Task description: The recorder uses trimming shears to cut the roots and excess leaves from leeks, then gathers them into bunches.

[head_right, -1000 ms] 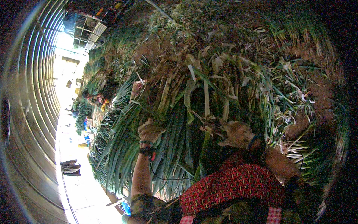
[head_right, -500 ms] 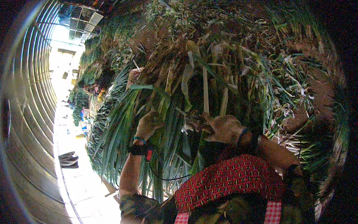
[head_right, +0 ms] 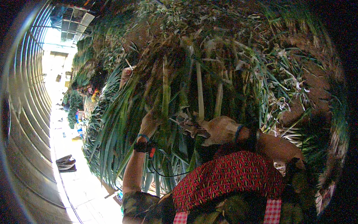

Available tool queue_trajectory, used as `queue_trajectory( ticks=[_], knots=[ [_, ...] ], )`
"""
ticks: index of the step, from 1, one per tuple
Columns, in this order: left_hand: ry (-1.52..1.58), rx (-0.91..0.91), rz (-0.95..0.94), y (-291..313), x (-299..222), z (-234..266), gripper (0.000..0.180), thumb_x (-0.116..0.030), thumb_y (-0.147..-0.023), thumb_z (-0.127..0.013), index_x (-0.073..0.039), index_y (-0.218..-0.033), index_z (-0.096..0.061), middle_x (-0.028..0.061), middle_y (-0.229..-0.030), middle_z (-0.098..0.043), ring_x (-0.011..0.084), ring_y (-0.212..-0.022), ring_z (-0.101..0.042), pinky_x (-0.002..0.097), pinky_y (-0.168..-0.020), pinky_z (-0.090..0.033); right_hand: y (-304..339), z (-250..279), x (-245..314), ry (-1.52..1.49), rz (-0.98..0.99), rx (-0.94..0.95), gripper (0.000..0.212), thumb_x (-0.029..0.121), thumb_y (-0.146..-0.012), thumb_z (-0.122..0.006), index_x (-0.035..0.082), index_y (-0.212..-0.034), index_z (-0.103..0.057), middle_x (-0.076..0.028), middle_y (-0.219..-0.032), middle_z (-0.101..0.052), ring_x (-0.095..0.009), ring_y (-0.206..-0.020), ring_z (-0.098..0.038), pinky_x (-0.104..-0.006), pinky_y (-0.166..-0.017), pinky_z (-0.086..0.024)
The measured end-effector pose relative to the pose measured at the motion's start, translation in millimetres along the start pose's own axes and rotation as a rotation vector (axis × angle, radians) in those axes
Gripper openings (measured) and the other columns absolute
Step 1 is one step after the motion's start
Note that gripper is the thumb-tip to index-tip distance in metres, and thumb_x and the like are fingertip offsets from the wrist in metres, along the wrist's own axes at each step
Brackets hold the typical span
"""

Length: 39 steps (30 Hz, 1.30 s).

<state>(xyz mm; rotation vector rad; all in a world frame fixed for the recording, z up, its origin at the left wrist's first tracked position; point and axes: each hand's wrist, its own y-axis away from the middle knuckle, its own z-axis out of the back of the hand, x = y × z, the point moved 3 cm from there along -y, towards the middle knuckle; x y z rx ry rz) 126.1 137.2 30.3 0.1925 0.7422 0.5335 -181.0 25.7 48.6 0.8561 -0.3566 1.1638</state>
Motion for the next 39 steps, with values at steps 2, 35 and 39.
queue_trajectory(
  ticks=[2,35,39],
  knots=[
    [-0.065,-0.009,0.017,0.0,1.5,0.6,0.054,-0.018,-0.078,-0.073,-0.003,-0.128,-0.056,0.0180,-0.114,-0.068,0.0337,-0.106,-0.065,0.0400,-0.089,-0.050,-4.8,-5.8,1.3,0.008,0.022,-0.022,0.105,0.049,-0.081,-0.070,0.003,-0.154,-0.010,-0.022,-0.099,-0.069,-0.043,-0.090,-0.067,-0.0493,-0.078,-0.054],
    [0.148,0.799,-0.544,-36.9,-288.9,-341.2,0.046,-0.026,-0.097,-0.054,-0.005,-0.137,-0.048,0.0111,-0.119,-0.063,0.0240,-0.099,-0.061,0.0373,-0.087,-0.048,69.3,-5.7,-44.1,-0.282,-0.367,-0.523,0.085,0.060,-0.083,-0.063,0.002,-0.140,-0.040,-0.024,-0.116,-0.062,-0.039,-0.104,-0.062,-0.0475,-0.088,-0.052],
    [0.135,0.836,-0.553,-31.9,-298.1,-355.0,0.046,-0.026,-0.098,-0.052,-0.005,-0.138,-0.046,0.0107,-0.121,-0.062,0.0239,-0.101,-0.061,0.0370,-0.088,-0.048,78.9,-6.2,-48.5,-0.301,-0.388,-0.566,0.088,0.061,-0.082,-0.064,0.001,-0.141,-0.038,-0.024,-0.117,-0.062,-0.039,-0.104,-0.062,-0.0477,-0.088,-0.052]
  ],
)
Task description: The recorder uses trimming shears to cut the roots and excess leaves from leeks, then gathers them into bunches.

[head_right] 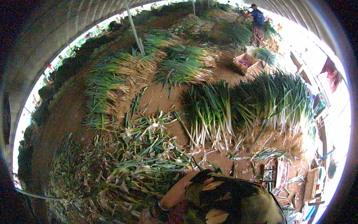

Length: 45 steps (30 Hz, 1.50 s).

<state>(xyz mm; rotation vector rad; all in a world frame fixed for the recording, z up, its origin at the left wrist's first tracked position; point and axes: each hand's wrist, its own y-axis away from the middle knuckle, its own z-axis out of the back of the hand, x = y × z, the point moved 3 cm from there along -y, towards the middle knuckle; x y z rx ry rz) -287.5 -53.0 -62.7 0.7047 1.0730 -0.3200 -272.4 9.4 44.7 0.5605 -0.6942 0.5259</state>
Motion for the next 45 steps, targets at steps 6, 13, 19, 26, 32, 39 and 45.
queue_trajectory(
  ticks=[6,13,19,26,32,39,45],
  knots=[
    [-0.003,-0.003,0.026,-3.0,3.9,1.2,0.047,-0.026,-0.099,-0.049,-0.005,-0.140,-0.044,0.0101,-0.124,-0.061,0.0238,-0.105,-0.060,0.0365,-0.091,-0.047,5.6,2.7,-11.2,-0.034,-0.020,-0.029,0.092,0.062,-0.080,-0.064,0.000,-0.143,-0.036,-0.024,-0.117,-0.061,-0.038,-0.104,-0.061,-0.0481,-0.088,-0.052],
    [0.012,-0.043,0.028,5.2,-1.0,4.3,0.048,-0.026,-0.100,-0.046,-0.005,-0.142,-0.042,0.0094,-0.127,-0.059,0.0236,-0.109,-0.059,0.0359,-0.093,-0.047,3.0,0.2,-22.1,-0.035,-0.030,-0.027,0.097,0.064,-0.079,-0.065,0.000,-0.145,-0.032,-0.023,-0.117,-0.061,-0.038,-0.105,-0.061,-0.0486,-0.088,-0.051],
    [0.039,-0.296,0.029,43.5,3.3,62.7,0.049,-0.026,-0.101,-0.044,-0.005,-0.144,-0.040,0.0087,-0.130,-0.058,0.0235,-0.112,-0.058,0.0354,-0.096,-0.046,-33.8,0.2,-13.3,0.009,0.076,0.032,0.102,0.066,-0.078,-0.065,-0.001,-0.146,-0.030,-0.023,-0.118,-0.061,-0.038,-0.105,-0.060,-0.0490,-0.089,-0.051],
    [0.124,-1.112,-0.148,267.8,-48.6,298.2,0.050,-0.026,-0.102,-0.041,-0.004,-0.147,-0.037,0.0080,-0.134,-0.056,0.0233,-0.116,-0.057,0.0348,-0.098,-0.045,-51.4,-49.8,-9.3,0.184,0.124,0.262,0.107,0.067,-0.076,-0.066,-0.002,-0.148,-0.027,-0.023,-0.118,-0.060,-0.037,-0.105,-0.060,-0.0495,-0.089,-0.051],
    [0.160,-1.298,0.056,361.8,69.6,247.6,0.032,-0.025,-0.095,-0.053,-0.002,-0.117,-0.059,0.0132,-0.106,-0.067,0.0265,-0.092,-0.065,0.0420,-0.080,-0.052,-92.7,-67.1,33.3,0.318,0.312,0.211,0.113,0.071,-0.073,-0.067,-0.001,-0.150,-0.025,-0.027,-0.105,-0.062,-0.045,-0.092,-0.062,-0.0553,-0.080,-0.051],
    [-0.842,-1.125,0.778,345.0,147.1,104.5,0.032,-0.017,-0.082,-0.067,-0.010,-0.107,-0.049,0.0148,-0.091,-0.064,0.0342,-0.072,-0.067,0.0452,-0.059,-0.055,-99.1,-76.5,29.0,0.428,0.432,0.063,0.088,0.052,-0.074,-0.076,0.004,-0.138,-0.041,-0.018,-0.073,-0.066,-0.034,-0.062,-0.066,-0.0432,-0.052,-0.051],
    [-0.650,-1.000,0.786,343.5,159.4,115.8,0.038,-0.019,-0.082,-0.066,-0.007,-0.112,-0.046,0.0151,-0.083,-0.064,0.0362,-0.076,-0.068,0.0453,-0.062,-0.055,-120.6,-48.3,47.3,0.504,0.245,0.010,0.094,0.054,-0.072,-0.077,-0.002,-0.138,-0.040,-0.019,-0.076,-0.066,-0.035,-0.071,-0.068,-0.0449,-0.059,-0.052]
  ],
)
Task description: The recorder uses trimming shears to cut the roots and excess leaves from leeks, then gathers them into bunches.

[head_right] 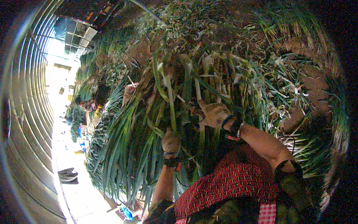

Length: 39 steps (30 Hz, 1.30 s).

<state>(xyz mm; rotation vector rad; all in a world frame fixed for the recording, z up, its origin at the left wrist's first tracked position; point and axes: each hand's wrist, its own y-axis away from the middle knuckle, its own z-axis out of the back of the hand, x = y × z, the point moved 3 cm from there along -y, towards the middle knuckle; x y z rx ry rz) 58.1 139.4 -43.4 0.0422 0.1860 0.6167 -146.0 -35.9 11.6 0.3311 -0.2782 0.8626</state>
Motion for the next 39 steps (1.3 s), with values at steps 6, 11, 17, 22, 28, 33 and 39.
queue_trajectory(
  ticks=[6,11,17,22,28,33,39],
  knots=[
    [0.039,0.090,-0.180,7.9,10.6,4.2,0.040,-0.026,-0.083,-0.066,-0.006,-0.114,-0.051,0.0213,-0.092,-0.067,0.0447,-0.088,-0.065,0.0511,-0.071,-0.053,-18.5,-5.2,-6.3,-0.230,0.124,-0.065,0.085,0.047,-0.074,-0.078,-0.005,-0.132,-0.044,-0.024,-0.086,-0.067,-0.040,-0.082,-0.067,-0.0473,-0.070,-0.053],
    [0.390,0.257,0.114,13.1,-9.5,21.8,0.043,-0.024,-0.081,-0.069,-0.006,-0.118,-0.054,0.0214,-0.094,-0.068,0.0416,-0.090,-0.066,0.0492,-0.073,-0.052,-48.6,4.6,-3.2,-0.191,0.053,-0.064,0.083,0.042,-0.075,-0.078,-0.007,-0.133,-0.043,-0.025,-0.089,-0.067,-0.041,-0.084,-0.067,-0.0485,-0.073,-0.054],
    [0.636,0.237,0.050,20.2,-20.5,27.3,0.042,-0.020,-0.083,-0.068,-0.002,-0.119,-0.054,0.0181,-0.092,-0.068,0.0338,-0.087,-0.067,0.0417,-0.077,-0.051,-81.2,-5.4,-27.0,-0.174,-0.073,-0.056,0.088,0.045,-0.075,-0.077,-0.004,-0.138,-0.041,-0.026,-0.095,-0.067,-0.040,-0.091,-0.067,-0.0477,-0.076,-0.055],
    [0.755,0.306,0.076,23.3,-24.3,33.6,0.042,-0.014,-0.084,-0.066,-0.001,-0.121,-0.054,0.0166,-0.098,-0.068,0.0316,-0.090,-0.066,0.0397,-0.080,-0.051,-58.9,17.0,-16.8,-0.121,-0.060,-0.035,0.087,0.046,-0.075,-0.075,-0.002,-0.139,-0.041,-0.026,-0.093,-0.067,-0.040,-0.090,-0.066,-0.0490,-0.076,-0.053],
    [0.942,0.277,-0.028,42.9,-14.7,6.7,0.044,-0.016,-0.084,-0.067,-0.002,-0.123,-0.051,0.0186,-0.104,-0.066,0.0348,-0.096,-0.066,0.0414,-0.082,-0.050,-25.2,35.2,-16.5,-0.201,0.048,-0.054,0.082,0.046,-0.075,-0.075,-0.002,-0.134,-0.044,-0.025,-0.090,-0.066,-0.041,-0.087,-0.066,-0.0486,-0.075,-0.053],
    [0.693,0.349,-0.066,52.5,-25.3,-2.2,0.045,-0.023,-0.086,-0.067,-0.008,-0.125,-0.049,0.0229,-0.104,-0.065,0.0411,-0.098,-0.064,0.0449,-0.081,-0.051,5.1,5.7,-22.3,-0.163,0.105,-0.001,0.094,0.058,-0.078,-0.068,-0.001,-0.142,-0.034,-0.023,-0.089,-0.066,-0.041,-0.080,-0.066,-0.0485,-0.071,-0.055],
    [0.128,0.347,-0.120,52.1,-38.4,22.1,0.043,-0.037,-0.086,-0.069,-0.010,-0.118,-0.058,0.0191,-0.098,-0.066,0.0368,-0.091,-0.066,0.0482,-0.076,-0.052,18.7,-30.9,27.8,-0.187,0.271,0.070,0.099,0.063,-0.077,-0.068,-0.004,-0.141,-0.035,-0.022,-0.079,-0.066,-0.040,-0.073,-0.067,-0.0532,-0.059,-0.054]
  ],
)
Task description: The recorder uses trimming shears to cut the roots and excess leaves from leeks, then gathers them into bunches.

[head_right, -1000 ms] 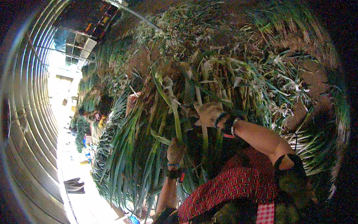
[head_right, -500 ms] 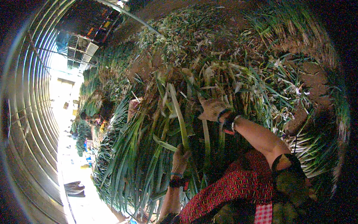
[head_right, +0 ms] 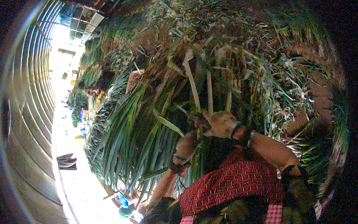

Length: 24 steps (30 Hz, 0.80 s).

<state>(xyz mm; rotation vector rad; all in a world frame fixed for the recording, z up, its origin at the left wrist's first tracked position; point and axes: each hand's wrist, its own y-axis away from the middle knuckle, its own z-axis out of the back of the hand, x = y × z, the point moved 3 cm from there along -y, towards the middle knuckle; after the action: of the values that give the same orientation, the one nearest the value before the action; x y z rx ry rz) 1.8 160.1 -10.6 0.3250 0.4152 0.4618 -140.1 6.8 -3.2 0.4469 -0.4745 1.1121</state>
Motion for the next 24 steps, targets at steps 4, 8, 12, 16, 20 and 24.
queue_trajectory(
  ticks=[4,8,12,16,20,24],
  knots=[
    [0.082,-0.718,-0.017,-8.9,77.1,45.7,0.036,-0.037,-0.081,-0.071,-0.011,-0.105,-0.063,0.0114,-0.091,-0.063,0.0343,-0.090,-0.063,0.0469,-0.073,-0.050,-5.1,4.4,17.9,0.115,0.007,-0.023,0.101,0.056,-0.073,-0.075,0.000,-0.145,-0.032,-0.022,-0.080,-0.065,-0.039,-0.076,-0.068,-0.0473,-0.068,-0.056],
    [-0.381,-0.734,0.101,-22.2,92.6,101.9,0.034,-0.031,-0.074,-0.074,-0.009,-0.098,-0.063,0.0110,-0.095,-0.063,0.0353,-0.094,-0.061,0.0494,-0.076,-0.048,-1.6,9.8,37.6,0.150,-0.021,0.210,0.100,0.057,-0.075,-0.074,-0.001,-0.145,-0.031,-0.020,-0.080,-0.064,-0.038,-0.075,-0.068,-0.0452,-0.068,-0.056],
    [-0.184,-0.684,0.039,-37.6,158.7,85.0,0.034,-0.030,-0.072,-0.074,-0.010,-0.097,-0.065,0.0131,-0.091,-0.065,0.0366,-0.088,-0.064,0.0483,-0.072,-0.050,-11.9,6.3,38.8,0.030,0.018,-0.015,0.100,0.056,-0.077,-0.074,-0.002,-0.145,-0.030,-0.020,-0.086,-0.066,-0.037,-0.080,-0.068,-0.0441,-0.070,-0.057],
    [-0.284,-0.525,0.037,-43.3,89.3,106.3,0.035,-0.031,-0.077,-0.072,-0.009,-0.102,-0.063,0.0172,-0.090,-0.068,0.0386,-0.085,-0.067,0.0490,-0.071,-0.053,12.6,17.3,34.4,-0.062,0.028,0.144,0.094,0.050,-0.077,-0.075,-0.005,-0.142,-0.034,-0.023,-0.093,-0.067,-0.039,-0.085,-0.068,-0.0481,-0.071,-0.055],
    [-0.148,-0.259,0.248,-24.9,67.8,107.3,0.038,-0.031,-0.083,-0.068,-0.008,-0.111,-0.057,0.0197,-0.089,-0.069,0.0405,-0.086,-0.068,0.0514,-0.071,-0.053,15.1,17.3,14.5,-0.005,-0.067,0.006,0.096,0.050,-0.079,-0.074,-0.007,-0.144,-0.031,-0.022,-0.091,-0.066,-0.039,-0.082,-0.067,-0.0483,-0.069,-0.054],
    [-0.110,-0.237,0.181,4.5,64.2,85.7,0.041,-0.031,-0.085,-0.066,-0.010,-0.118,-0.055,0.0197,-0.086,-0.069,0.0422,-0.084,-0.068,0.0521,-0.069,-0.053,23.4,24.3,20.0,0.038,-0.026,0.080,0.096,0.050,-0.078,-0.073,-0.006,-0.144,-0.031,-0.022,-0.088,-0.066,-0.038,-0.080,-0.067,-0.0486,-0.065,-0.053]
  ],
)
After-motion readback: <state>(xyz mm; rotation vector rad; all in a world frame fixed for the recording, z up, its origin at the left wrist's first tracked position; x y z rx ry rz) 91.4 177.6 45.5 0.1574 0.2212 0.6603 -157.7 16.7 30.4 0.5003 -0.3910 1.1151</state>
